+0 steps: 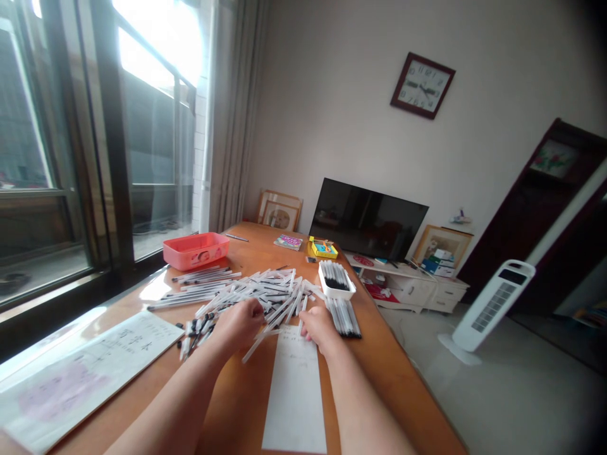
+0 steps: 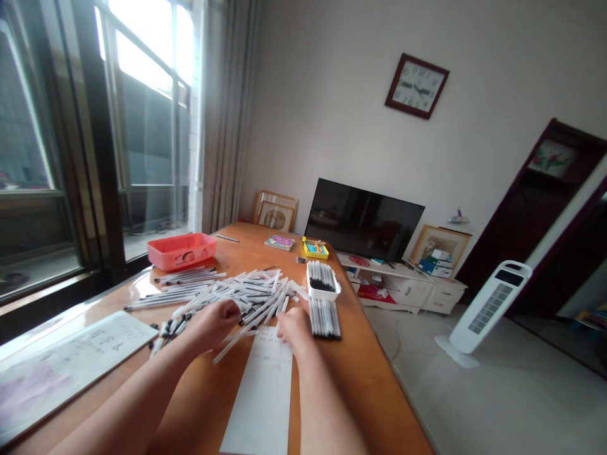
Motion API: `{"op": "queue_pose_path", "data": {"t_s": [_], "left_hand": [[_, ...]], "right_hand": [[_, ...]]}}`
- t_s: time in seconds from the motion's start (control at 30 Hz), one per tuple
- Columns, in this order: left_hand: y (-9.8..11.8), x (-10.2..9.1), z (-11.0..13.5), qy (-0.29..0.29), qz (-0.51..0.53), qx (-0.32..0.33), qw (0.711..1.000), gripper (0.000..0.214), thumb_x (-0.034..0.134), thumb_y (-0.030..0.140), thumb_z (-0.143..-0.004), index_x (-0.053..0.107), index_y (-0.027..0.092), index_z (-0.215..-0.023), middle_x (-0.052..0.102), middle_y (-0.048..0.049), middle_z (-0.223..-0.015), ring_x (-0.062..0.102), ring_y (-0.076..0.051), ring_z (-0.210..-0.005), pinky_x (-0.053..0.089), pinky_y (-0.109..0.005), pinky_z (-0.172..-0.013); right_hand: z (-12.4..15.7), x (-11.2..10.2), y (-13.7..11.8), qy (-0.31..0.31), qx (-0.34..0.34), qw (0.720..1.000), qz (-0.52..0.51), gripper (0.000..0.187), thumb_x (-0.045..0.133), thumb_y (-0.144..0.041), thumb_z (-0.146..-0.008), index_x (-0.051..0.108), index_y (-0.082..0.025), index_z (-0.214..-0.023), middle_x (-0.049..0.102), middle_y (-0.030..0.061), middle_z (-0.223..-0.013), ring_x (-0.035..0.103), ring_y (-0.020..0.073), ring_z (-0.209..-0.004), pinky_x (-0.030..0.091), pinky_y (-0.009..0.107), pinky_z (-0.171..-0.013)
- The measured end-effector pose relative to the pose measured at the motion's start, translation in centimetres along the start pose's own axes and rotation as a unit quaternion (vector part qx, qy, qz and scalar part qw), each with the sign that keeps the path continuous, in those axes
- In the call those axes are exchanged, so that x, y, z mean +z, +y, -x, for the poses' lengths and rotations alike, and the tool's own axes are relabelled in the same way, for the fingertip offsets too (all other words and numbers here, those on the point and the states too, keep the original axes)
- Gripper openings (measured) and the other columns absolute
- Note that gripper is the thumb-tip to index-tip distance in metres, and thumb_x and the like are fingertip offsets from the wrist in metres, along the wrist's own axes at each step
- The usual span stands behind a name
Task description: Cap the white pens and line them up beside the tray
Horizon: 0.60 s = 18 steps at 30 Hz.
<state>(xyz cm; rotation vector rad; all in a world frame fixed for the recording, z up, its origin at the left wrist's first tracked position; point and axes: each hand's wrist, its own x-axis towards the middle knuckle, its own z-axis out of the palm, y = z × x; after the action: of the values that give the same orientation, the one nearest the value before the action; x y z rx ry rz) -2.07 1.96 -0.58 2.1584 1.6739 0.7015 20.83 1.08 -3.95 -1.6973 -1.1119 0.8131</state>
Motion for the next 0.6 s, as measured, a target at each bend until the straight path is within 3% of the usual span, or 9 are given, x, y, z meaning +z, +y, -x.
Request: {"op": "queue_pose_path", "data": {"t_s": [0.17,0.3,0.6], "left_hand": [[0.11,0.09,0.52,-0.058,0.004,0.012,0.998,0.018,0.062,0.04,-0.076,0.069,0.024,-0.074,0.069,-0.0024,-0.074,0.058,-0.019,-0.067,0.029,-0.028,-0.059],[0.32,-0.01,0.76,-0.081,0.007,0.007,0.997,0.01,0.064,0.029,-0.071,0.072,0.026,-0.075,0.07,-0.0024,-0.075,0.06,-0.02,-0.068,0.031,-0.028,-0.061],[0.49,-0.81,0.66,-0.034,-0.016,-0.018,0.999,0.013,0.057,0.027,-0.076,0.07,0.025,-0.075,0.07,-0.0038,-0.077,0.06,-0.02,-0.07,0.033,-0.028,-0.064]], "right_hand": [[0.26,-0.5,-0.62,0.014,0.001,0.991,-0.136,0.022,0.062,-0.036,-0.077,0.056,-0.019,-0.066,0.062,-0.0008,-0.052,0.045,0.0077,-0.034,0.024,0.017,-0.033],[0.11,-0.89,-0.67,0.016,0.004,0.977,-0.211,0.024,0.065,-0.04,-0.078,0.057,-0.018,-0.074,0.068,0.0029,-0.062,0.054,0.0088,-0.039,0.024,0.015,-0.032],[-0.35,-0.72,-0.34,0.02,-0.008,0.955,-0.296,0.027,0.072,-0.036,-0.072,0.06,-0.016,-0.084,0.071,0.0035,-0.066,0.059,0.01,-0.043,0.031,0.014,-0.033]]}}
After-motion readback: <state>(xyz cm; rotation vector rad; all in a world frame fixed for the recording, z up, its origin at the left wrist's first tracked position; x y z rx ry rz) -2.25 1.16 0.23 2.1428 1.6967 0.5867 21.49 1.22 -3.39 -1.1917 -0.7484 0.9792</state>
